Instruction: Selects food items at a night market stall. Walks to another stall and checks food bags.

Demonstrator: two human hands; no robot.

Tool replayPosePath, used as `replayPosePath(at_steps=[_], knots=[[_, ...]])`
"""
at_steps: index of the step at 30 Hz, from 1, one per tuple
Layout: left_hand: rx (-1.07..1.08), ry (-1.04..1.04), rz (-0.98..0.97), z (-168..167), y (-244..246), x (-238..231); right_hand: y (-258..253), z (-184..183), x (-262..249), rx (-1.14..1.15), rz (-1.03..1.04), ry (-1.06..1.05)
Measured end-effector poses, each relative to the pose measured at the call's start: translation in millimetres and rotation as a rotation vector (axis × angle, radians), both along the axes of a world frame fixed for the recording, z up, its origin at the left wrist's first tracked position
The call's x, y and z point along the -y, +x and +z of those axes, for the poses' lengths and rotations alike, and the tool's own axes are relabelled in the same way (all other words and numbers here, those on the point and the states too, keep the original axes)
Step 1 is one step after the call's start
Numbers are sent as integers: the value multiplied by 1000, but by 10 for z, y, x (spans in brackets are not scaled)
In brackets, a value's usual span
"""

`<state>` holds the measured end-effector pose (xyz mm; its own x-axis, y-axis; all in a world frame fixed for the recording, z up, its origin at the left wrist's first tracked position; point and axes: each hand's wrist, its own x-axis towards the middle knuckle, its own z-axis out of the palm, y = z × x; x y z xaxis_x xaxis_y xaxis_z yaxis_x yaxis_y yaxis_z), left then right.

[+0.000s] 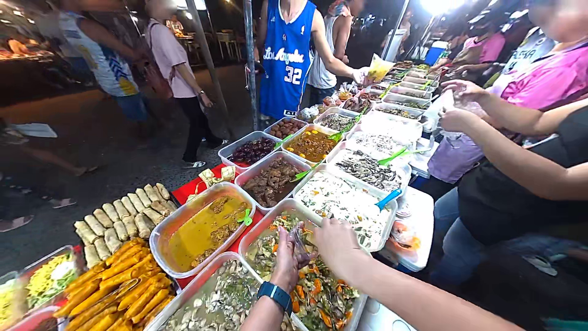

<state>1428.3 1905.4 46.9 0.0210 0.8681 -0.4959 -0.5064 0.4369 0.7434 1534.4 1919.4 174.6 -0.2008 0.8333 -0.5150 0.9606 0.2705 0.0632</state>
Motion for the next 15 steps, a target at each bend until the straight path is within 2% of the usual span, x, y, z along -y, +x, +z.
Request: replayPosePath(at_steps=[4, 6, 8, 10, 13, 15], knots=[[211, -79, 91, -7, -45, -21, -305, 334, 197, 133, 79, 102], [275, -98, 78, 12, -109, -14, -135, 540, 232, 51, 7, 174], [281, -70, 56, 61, -186, -4, 192, 553, 134, 21, -73, 249], [222, -42, 44, 121, -237, -3, 546, 218, -45, 78, -145, 242], [114, -33, 32, 190, -262, 53, 964, -686, -124, 207, -168, 48], [90, -24, 41, 267, -320, 46, 1150, -1131, -91, 215, -175, -58]])
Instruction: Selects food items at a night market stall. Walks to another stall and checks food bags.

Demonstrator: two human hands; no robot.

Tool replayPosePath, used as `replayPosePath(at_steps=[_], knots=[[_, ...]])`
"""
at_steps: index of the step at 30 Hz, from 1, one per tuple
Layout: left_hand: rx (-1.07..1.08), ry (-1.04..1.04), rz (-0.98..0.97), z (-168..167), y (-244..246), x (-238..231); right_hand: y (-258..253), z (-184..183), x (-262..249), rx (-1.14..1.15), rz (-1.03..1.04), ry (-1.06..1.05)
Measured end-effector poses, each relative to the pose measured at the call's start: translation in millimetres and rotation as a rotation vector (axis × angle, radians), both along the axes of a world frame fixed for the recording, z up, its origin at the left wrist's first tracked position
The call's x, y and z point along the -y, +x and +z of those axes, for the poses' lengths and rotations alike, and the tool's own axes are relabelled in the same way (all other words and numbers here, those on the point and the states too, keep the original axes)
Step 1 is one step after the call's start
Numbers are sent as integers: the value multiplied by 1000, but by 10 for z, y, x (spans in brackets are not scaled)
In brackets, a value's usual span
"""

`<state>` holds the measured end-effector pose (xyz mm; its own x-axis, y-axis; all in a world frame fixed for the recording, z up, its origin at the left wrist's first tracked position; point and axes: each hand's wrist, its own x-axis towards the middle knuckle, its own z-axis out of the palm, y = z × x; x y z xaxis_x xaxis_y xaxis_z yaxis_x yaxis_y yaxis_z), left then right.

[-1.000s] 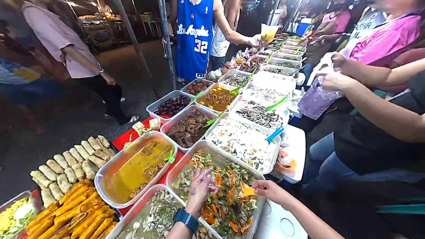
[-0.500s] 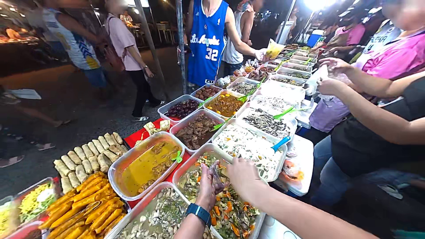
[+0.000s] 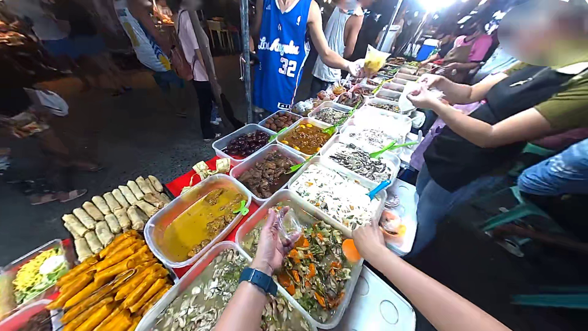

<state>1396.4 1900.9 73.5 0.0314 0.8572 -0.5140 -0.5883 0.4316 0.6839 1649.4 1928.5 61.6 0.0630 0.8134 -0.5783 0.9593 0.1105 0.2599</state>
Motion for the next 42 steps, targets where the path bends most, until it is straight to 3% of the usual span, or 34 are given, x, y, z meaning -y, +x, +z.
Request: replayPosePath(at_steps=[7, 16, 19, 23, 27, 31, 36, 38, 42], knots=[[-127, -46, -50, 53, -141, 44, 10, -788, 334, -500, -268, -60], [-119, -50, -97, -75, -111, 68, 748, -885, 513, -1041, -498, 41], [-118, -24, -114, -129, -47, 70, 735, -548, 469, -1099, -462, 92], [-133, 1, -157, -143, 94, 109, 457, 256, 250, -991, -272, 133], [-137, -2, -143, -85, 285, 147, -473, 1069, 198, -478, -37, 128], [-30, -23, -58, -52, 351, 62, -1450, 1310, 476, -83, 236, 50], [36, -131, 1, -33, 169, -49, -1291, 1871, 347, -94, 156, 201], [11, -147, 1, -19, 78, -39, -1109, 1592, 38, -79, 85, 205], [-93, -111, 4, 101, -77, 4, -822, 97, -529, -191, 19, 205]])
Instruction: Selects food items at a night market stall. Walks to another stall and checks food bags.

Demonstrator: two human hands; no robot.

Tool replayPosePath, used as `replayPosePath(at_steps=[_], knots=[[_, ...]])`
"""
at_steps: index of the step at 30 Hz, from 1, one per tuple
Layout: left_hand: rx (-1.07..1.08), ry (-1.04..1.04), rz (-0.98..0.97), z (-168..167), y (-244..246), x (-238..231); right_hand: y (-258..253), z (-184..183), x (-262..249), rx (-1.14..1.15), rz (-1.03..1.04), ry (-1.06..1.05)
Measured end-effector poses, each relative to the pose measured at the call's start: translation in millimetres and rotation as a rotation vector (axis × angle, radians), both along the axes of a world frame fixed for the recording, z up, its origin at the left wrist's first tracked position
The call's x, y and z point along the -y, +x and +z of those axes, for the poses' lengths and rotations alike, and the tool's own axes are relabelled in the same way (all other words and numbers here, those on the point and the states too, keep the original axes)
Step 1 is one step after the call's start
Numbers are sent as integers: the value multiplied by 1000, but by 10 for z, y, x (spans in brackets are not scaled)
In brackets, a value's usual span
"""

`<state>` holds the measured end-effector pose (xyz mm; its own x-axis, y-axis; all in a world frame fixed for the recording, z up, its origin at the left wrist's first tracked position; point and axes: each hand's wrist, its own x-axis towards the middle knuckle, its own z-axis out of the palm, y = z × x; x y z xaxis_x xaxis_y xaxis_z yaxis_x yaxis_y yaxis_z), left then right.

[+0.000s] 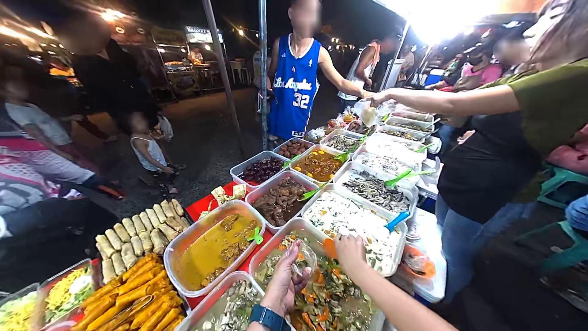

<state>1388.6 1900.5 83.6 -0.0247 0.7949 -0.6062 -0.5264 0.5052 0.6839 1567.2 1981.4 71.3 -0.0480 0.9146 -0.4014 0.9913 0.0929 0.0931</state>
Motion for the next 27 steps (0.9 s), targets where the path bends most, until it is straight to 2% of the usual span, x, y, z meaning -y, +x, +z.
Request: replayPosePath(at_steps=[2, 5, 9, 12, 15, 20, 24, 27], knots=[[-62, 14, -12, 105, -116, 18, 73, -584, -104, -48, -33, 18], [-93, 14, 6, 145, -274, 49, 58, -1046, -87, -203, -149, -3], [-85, -14, 67, 90, -423, 40, 40, -1252, -85, -487, -339, -61], [-76, -17, 108, 57, -486, 3, 170, -1262, -101, -691, -362, -32], [-63, -23, 153, 15, -499, -57, 262, -1026, -104, -811, -300, 8], [-12, -12, 210, -24, -385, -180, 226, -62, -46, -837, -195, 39], [42, 3, 259, -38, -165, -259, -47, 661, 129, -601, -83, 107], [75, 13, 286, -15, -62, -310, -268, 738, 294, -349, 150, 338]])
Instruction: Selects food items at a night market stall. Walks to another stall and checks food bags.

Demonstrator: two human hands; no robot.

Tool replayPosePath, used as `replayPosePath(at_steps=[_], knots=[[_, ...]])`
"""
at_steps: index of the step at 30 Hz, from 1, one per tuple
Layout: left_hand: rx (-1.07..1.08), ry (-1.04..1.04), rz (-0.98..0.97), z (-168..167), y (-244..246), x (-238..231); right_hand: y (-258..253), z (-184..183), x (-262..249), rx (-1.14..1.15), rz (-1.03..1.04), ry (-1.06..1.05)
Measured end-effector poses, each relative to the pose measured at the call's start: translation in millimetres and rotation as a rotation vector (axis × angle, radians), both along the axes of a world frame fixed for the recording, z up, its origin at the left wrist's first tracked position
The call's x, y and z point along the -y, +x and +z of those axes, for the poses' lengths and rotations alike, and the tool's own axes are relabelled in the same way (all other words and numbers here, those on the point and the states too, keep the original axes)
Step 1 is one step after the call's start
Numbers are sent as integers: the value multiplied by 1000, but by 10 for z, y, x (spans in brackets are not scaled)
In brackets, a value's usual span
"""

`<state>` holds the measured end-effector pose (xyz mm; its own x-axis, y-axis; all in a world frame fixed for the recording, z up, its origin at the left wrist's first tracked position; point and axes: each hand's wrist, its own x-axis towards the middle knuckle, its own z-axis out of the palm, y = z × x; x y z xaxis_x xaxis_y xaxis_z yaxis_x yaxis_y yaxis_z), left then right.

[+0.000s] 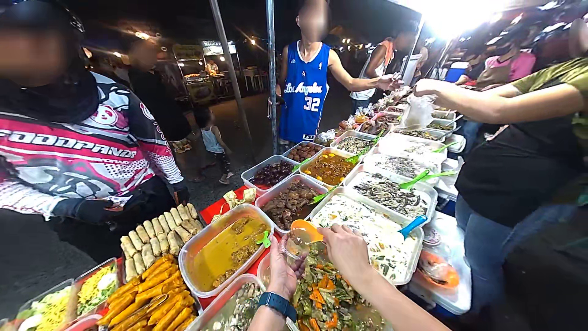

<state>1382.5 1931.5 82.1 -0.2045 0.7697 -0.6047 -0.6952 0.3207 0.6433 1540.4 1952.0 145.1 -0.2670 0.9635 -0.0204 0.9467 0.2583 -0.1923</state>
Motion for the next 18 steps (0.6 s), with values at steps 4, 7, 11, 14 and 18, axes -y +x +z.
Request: replayPosePath(at_steps=[4, 7, 11, 14, 18], knots=[[4, -6, 35, 52, -29, -60, 68, -214, -142, -6, -22, 169], [-45, -48, 4, 44, -92, -38, 188, -671, -497, 98, -135, -134], [-113, -38, -42, 54, -217, 77, 150, -1585, -682, 237, -130, -290], [-129, -33, -56, 64, -347, 124, 90, -1960, -682, 18, -165, -343], [-137, -44, -32, 45, -476, 163, 142, -2075, -632, -202, -270, -472]])
